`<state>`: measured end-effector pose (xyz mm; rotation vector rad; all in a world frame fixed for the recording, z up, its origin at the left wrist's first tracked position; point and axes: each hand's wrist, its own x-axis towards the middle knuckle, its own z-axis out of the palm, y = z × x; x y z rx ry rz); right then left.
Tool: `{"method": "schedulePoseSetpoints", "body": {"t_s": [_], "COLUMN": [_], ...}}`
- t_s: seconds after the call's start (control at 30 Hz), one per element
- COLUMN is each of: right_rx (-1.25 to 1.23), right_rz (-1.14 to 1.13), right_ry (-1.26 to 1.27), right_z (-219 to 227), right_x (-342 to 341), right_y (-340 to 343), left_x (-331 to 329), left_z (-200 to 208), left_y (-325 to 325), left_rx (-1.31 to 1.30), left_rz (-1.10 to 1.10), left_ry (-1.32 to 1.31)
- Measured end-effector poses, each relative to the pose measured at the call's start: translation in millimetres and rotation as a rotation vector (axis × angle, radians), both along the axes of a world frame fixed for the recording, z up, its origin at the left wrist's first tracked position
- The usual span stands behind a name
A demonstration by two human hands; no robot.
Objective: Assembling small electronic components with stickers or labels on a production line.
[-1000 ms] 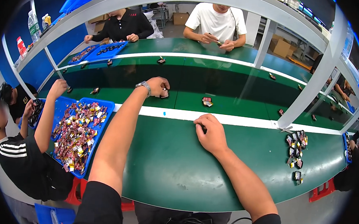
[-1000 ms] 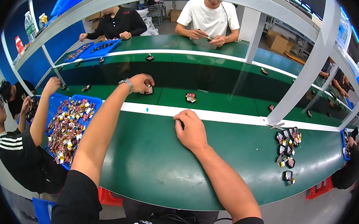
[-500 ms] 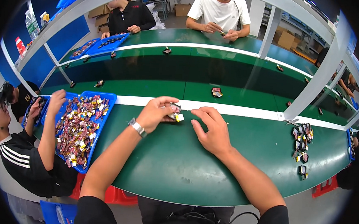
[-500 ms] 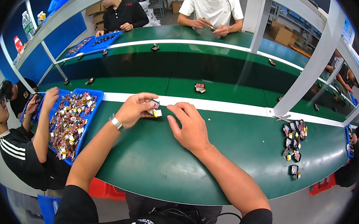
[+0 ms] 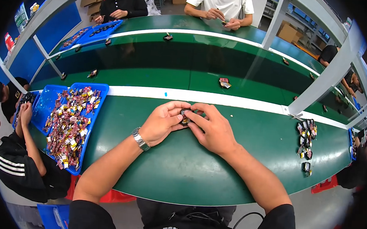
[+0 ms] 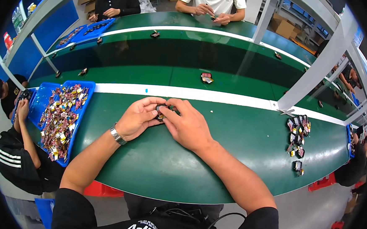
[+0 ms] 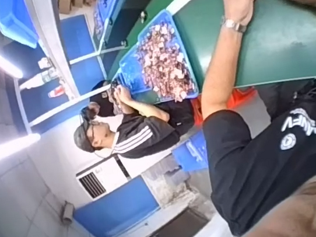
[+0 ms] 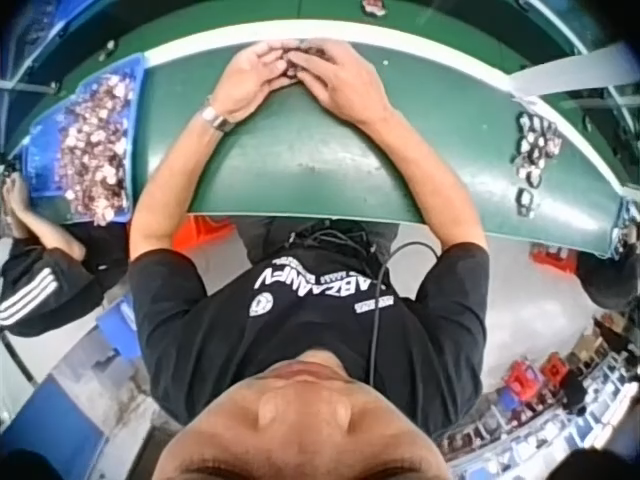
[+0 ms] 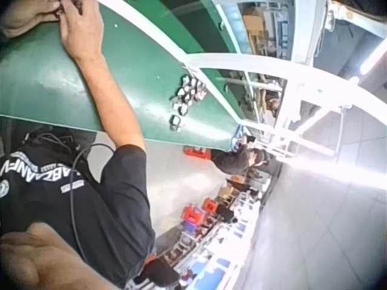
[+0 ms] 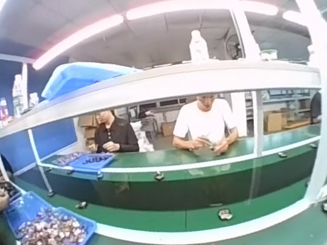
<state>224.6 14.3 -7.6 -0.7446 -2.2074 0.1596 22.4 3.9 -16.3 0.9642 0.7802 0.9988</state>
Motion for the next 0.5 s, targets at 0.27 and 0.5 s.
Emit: {"method": "schedulePoseSetpoints", "body": {"t_s": [0.27,0.5], "right_rx": [0.009,-0.026], "right_rz": [0.006,0.056], "right_ry": [0.049,0.084], "right_z": [-15.4,-18.0], "right_x": [-5.1,9.6], "right_y": [10.4,16.5], "left_x": [6.3,12.9], "left_z": [-3.6,-7.0], "left_y": [-3.5,-3.7], "left_rx": [0.056,0.114], "left_rz": [0.077,0.111], "left_ry": [0.037,0.096]}}
